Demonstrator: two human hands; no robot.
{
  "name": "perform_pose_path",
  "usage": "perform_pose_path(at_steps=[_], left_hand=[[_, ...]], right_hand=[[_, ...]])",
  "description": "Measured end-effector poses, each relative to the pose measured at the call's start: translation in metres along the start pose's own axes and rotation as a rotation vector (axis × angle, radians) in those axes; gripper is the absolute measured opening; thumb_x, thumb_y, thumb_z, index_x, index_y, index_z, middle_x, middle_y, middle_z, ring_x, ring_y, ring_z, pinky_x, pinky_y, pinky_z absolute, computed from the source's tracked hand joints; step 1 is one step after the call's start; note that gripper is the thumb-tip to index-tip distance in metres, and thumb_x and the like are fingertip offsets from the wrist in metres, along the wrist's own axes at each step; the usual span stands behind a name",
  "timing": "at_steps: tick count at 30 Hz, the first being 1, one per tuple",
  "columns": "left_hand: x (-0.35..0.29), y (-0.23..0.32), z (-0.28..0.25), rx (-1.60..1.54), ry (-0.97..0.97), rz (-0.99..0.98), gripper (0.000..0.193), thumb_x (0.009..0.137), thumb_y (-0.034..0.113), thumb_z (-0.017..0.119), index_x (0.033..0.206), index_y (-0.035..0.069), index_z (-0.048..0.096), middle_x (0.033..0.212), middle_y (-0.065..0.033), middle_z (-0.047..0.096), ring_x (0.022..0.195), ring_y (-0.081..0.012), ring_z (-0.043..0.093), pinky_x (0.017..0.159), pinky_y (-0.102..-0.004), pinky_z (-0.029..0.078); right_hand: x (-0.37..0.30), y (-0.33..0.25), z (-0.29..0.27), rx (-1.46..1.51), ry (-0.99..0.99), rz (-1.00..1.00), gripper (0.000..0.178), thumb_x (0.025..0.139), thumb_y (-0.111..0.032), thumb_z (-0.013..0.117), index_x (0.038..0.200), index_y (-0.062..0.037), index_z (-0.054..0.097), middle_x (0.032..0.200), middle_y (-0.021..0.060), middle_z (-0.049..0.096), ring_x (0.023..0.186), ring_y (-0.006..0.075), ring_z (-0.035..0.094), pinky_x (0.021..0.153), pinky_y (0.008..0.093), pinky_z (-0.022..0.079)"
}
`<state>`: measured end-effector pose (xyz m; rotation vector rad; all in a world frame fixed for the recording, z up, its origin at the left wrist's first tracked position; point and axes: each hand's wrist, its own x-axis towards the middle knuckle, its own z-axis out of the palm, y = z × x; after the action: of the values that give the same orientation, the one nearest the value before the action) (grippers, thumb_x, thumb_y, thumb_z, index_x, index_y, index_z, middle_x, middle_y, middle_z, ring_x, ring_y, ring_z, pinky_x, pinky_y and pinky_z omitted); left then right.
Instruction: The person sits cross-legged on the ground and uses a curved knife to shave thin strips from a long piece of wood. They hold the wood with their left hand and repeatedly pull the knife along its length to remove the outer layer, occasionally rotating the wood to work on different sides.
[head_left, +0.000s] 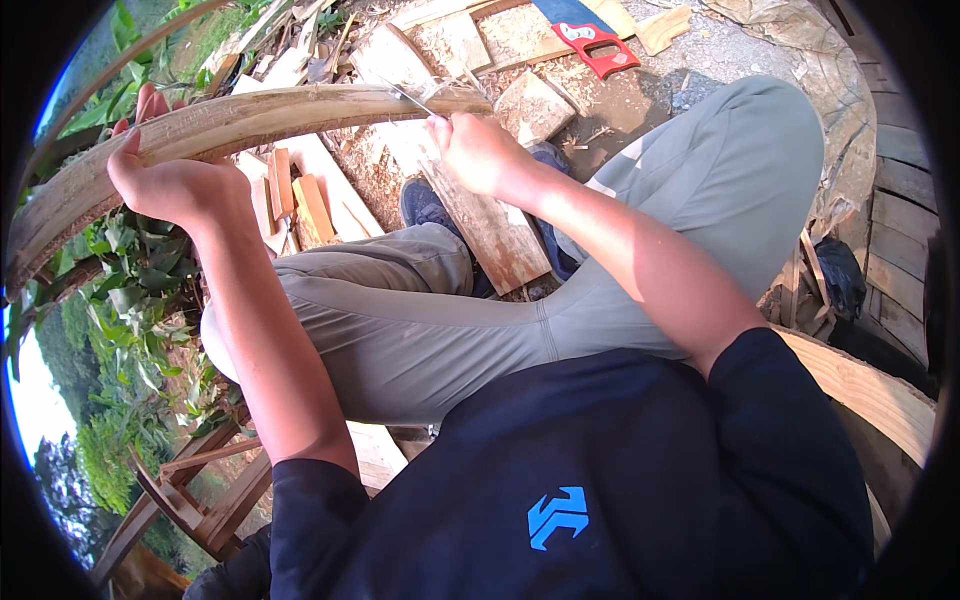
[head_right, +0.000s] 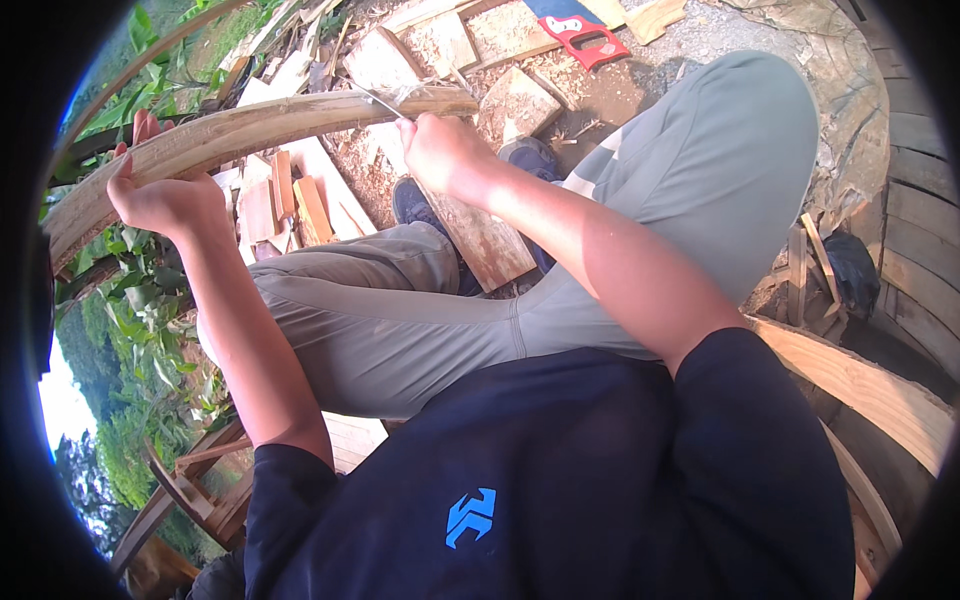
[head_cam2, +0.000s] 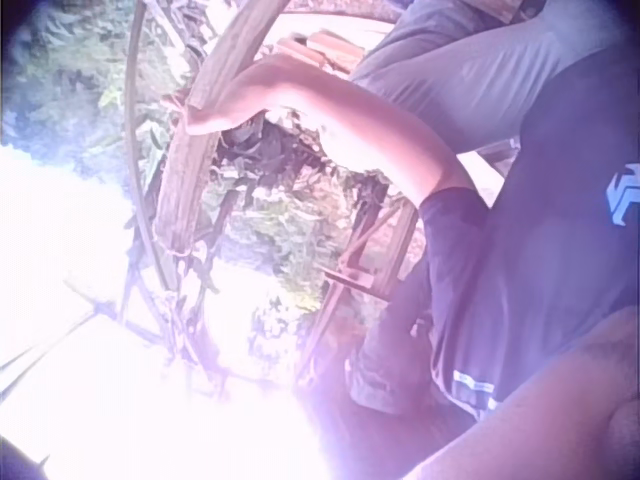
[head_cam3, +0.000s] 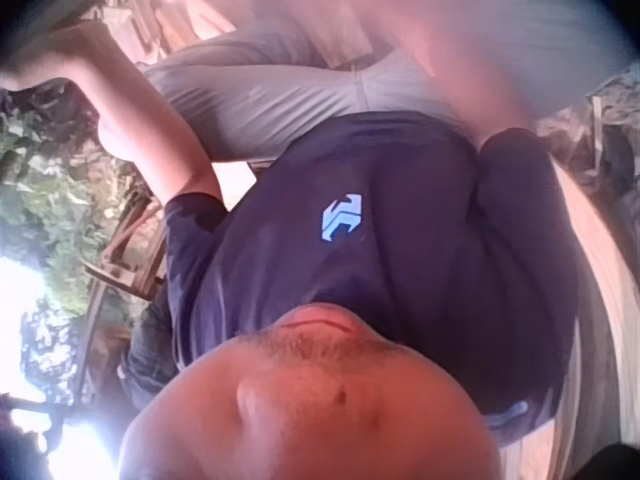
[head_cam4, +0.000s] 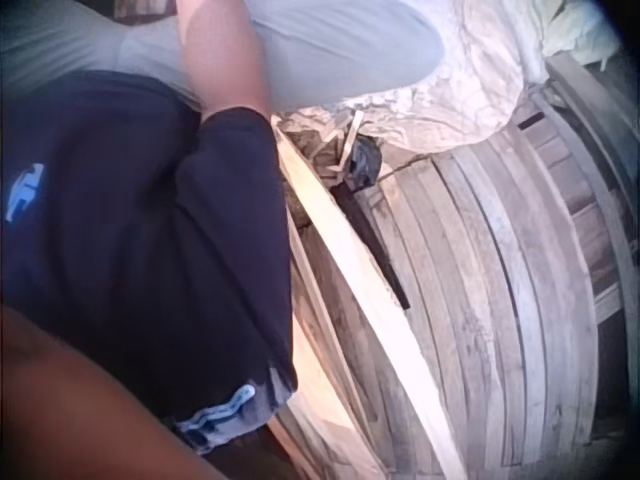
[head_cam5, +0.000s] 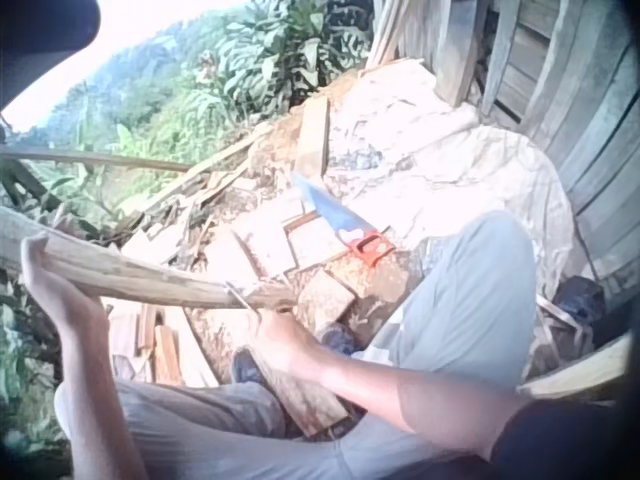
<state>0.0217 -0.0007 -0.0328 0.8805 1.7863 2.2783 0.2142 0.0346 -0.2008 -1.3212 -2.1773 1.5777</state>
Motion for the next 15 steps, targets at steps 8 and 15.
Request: perform_pose_path(at_steps=[8, 15], left_hand=[[0.002, -0.003, 0.0, -0.008, -0.077, 0.023, 0.048, 0.09, 0.022, 0.035, 0.132, 0.001, 0.035, 0.13, -0.0288, 0.061, 0.124, -0.0377, 0.059, 0.112, -0.0493, 0.042], [0.003, -0.004, -0.003, -0.037, -0.073, 0.011, 0.051, 0.089, 0.022, 0.038, 0.135, -0.001, 0.036, 0.125, -0.027, 0.063, 0.119, -0.0335, 0.06, 0.107, -0.0449, 0.046]], right_hand=[[0.01, 0.006, -0.002, 0.088, -0.039, 0.041, 0.059, 0.109, -0.036, 0.034, 0.09, 0.008, 0.067, 0.086, 0.0338, 0.067, 0.091, 0.0483, 0.068, 0.085, 0.0555, 0.051], [-0.005, -0.004, 0.004, 0.123, -0.025, -0.03, 0.052, 0.109, -0.036, 0.037, 0.097, 0.0072, 0.065, 0.086, 0.0318, 0.068, 0.089, 0.0501, 0.067, 0.082, 0.0545, 0.052]])
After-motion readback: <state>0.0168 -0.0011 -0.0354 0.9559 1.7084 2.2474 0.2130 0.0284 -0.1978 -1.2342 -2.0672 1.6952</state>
